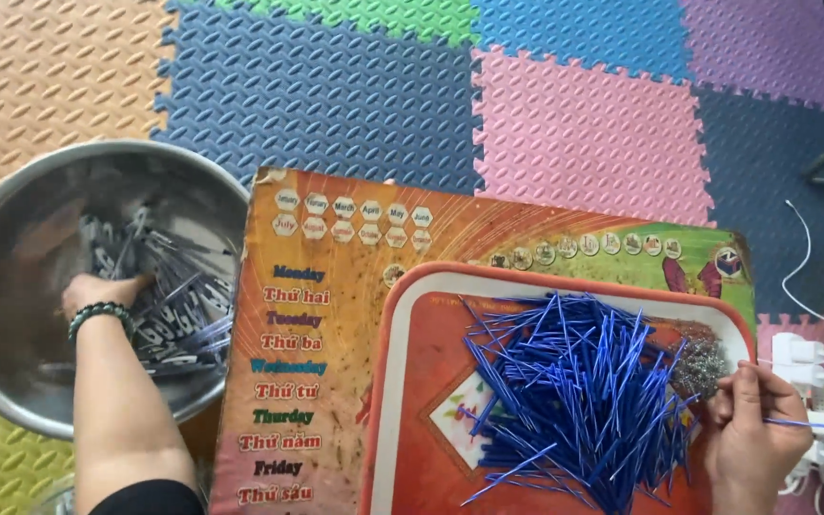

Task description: Assembling ballpoint pens by inserting ink refills into barrels and attaching caps.

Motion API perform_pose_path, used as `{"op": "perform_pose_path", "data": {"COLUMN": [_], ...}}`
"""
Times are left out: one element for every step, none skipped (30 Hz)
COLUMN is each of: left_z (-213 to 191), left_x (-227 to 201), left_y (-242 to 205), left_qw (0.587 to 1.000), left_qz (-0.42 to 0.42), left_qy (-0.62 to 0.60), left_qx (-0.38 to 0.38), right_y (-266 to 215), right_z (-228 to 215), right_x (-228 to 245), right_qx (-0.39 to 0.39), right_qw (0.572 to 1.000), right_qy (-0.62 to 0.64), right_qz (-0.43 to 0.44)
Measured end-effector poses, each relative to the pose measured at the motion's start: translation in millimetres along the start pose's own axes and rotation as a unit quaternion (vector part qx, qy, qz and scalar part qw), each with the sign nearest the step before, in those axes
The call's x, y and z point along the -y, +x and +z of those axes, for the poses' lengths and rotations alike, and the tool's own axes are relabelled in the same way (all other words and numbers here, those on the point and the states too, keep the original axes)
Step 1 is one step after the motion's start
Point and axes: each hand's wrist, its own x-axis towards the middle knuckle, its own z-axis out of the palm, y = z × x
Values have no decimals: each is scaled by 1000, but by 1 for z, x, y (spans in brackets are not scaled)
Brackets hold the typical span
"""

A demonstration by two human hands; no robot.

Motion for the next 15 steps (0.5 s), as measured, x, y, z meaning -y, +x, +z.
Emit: {"op": "perform_pose_path", "data": {"left_z": [2,1,-1,-4,-7,-8,-7,-6,-5,-10,-14,-17,-25,-32,-40], "left_x": [5,2,-2,-1,0,-2,3,8,13,14,16,20,21,22,23], "left_y": [-7,-9,-13,-19,-26,-32,-30,-29,-27,-28,-29,-32,-34,-38,-41], "left_qw": [1000,999,998,998,994,989,989,982,973,972,957,940,939,924,907], "left_qz": [-5,-1,3,4,-5,-14,-13,22,56,57,82,106,107,128,149], "left_qy": [-1,-27,-54,-55,-87,-120,-123,-141,-159,-161,-181,-198,-198,-228,-257], "left_qx": [0,-20,-40,-41,-62,-82,-84,-121,-157,-162,-212,-259,-262,-280,-298], "right_y": [0,0,0,-1,-1,0,0,0,0,0,0,-3,-5,-5,-5], "right_z": [-1,0,0,1,2,2,1,-1,-2,-1,0,-1,-2,-2,-3], "right_x": [0,0,1,4,7,11,10,9,8,11,15,17,17,19,21], "right_qx": [5,1,-3,-4,-1,2,0,2,4,3,6,8,8,10,11], "right_qw": [1000,1000,1000,1000,1000,1000,1000,999,998,998,997,997,997,997,996], "right_qy": [-1,8,16,18,15,11,13,37,62,66,70,72,75,81,87], "right_qz": [-1,-1,-1,-2,-1,-2,-5,-4,-2,-5,-9,-12,-12,-13,-15]}}
